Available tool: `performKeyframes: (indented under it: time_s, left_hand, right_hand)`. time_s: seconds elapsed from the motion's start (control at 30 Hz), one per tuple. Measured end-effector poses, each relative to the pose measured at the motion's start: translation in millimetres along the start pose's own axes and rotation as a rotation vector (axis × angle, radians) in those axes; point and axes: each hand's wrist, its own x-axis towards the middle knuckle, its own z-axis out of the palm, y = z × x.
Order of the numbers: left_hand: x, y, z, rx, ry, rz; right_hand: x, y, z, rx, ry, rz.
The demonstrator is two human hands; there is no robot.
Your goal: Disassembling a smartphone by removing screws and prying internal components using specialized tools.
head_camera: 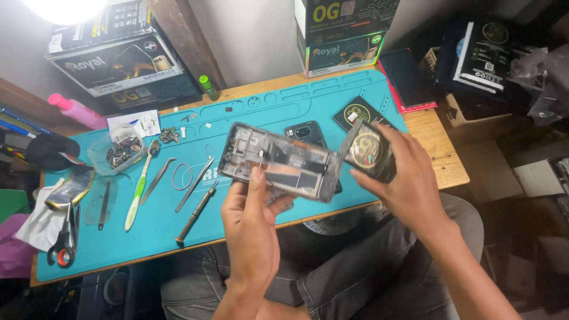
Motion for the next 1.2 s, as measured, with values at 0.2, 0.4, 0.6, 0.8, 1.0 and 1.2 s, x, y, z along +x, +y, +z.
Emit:
performKeyframes:
  time_s: [0.2, 0.4, 0.6, 0.8, 1.0, 1.2]
  left_hand:
    - [2, -2, 22, -0.06, -0.028, 0.145]
    - [-17, 12, 31, 0.242, -0.097, 0.218]
    - [-29, 6, 41, 0.136, -0.303, 0.309]
    - [-38, -8, 49, 0.379, -0.297, 0.419]
    - [-50, -20, 60, 0.506, -0.391, 0.474]
    - [-55, -34, 76, 0.767, -0.503, 0.6]
  right_hand:
    - [-35, -19, -10, 0.196, 0.008, -0.073]
    - [-44, -22, -10, 0.207, 0.084, -0.181]
    - [-52, -30, -17, 0.222, 0.107, -0.116]
    - [-60, -26, -27, 0.207, 0.148, -0.055]
    - [-64, -23, -37, 0.233, 0.159, -0.023]
    - [-67, -11, -44, 0.276, 0.236, 0.005]
